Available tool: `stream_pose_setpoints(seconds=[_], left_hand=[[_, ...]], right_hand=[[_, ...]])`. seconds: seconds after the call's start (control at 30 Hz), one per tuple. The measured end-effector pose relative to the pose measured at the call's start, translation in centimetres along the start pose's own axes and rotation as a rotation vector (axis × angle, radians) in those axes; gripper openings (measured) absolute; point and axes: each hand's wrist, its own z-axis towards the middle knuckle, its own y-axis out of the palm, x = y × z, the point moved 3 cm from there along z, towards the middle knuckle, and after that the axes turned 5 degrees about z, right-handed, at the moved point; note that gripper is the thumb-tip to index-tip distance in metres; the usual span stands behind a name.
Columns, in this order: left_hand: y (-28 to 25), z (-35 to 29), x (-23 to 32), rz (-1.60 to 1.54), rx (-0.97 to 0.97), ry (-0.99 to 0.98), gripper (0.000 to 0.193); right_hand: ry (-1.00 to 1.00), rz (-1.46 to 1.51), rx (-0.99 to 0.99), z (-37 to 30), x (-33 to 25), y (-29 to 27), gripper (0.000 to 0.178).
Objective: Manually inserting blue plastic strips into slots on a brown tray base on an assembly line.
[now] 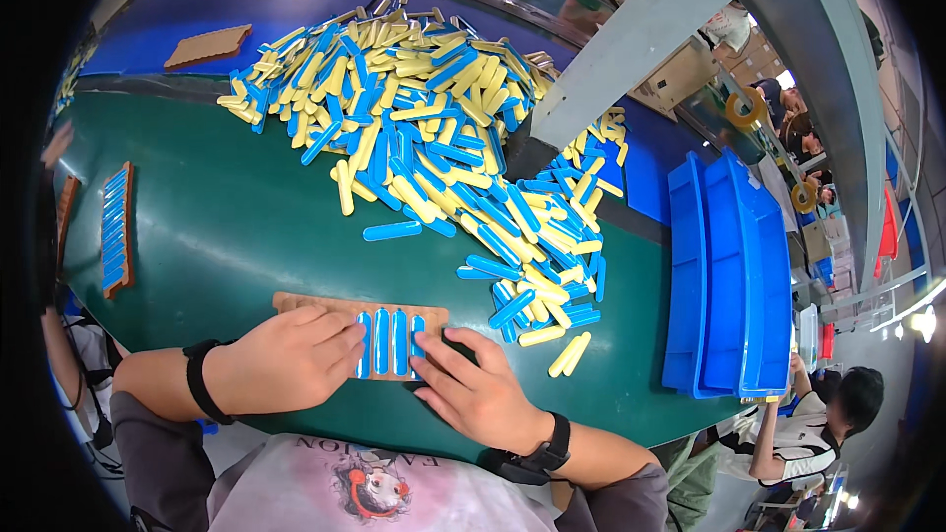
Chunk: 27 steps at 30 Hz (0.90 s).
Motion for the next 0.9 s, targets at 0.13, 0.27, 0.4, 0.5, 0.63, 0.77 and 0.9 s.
stream_pose_setpoints(seconds=[0.13,0.27,0.4,0.5,0.63,0.77,0.9], left_hand=[[0.2,0.5,-0.6,-0.035,-0.009,-0.020,0.020],[0.3,0.5,-1.2,-0.106,-0.017,-0.037,0.022],[-0.8,0.4,-3.2,-0.370,-0.107,-0.233,0.059],[-1.0,-0.6,-2.8,-0.252,-0.257,-0.295,0.087],[-0.7,-0.3,-1.7,-0.268,-0.325,-0.269,0.095],[-0.5,0.4,-1.8,-0.266,-0.341,-0.282,0.089],[0.2,4.4,-5.8,-0.139,-0.212,-0.243,0.039]], right_hand=[[-0.009,-0.044,-0.045,0.4,0.0,0.1,0.041],[0.007,-0.010,-0.052,0.9,0.3,0.2,0.045],[0.027,0.060,-0.056,0.6,0.8,0.2,0.051],[0.041,0.163,0.020,0.6,1.1,-0.3,0.048],[0.080,0.008,0.108,1.9,4.6,-2.4,0.032],[0.092,-0.046,0.082,2.6,8.8,-2.2,0.021],[0.105,-0.151,0.122,2.8,10.2,-1.8,0.017]])
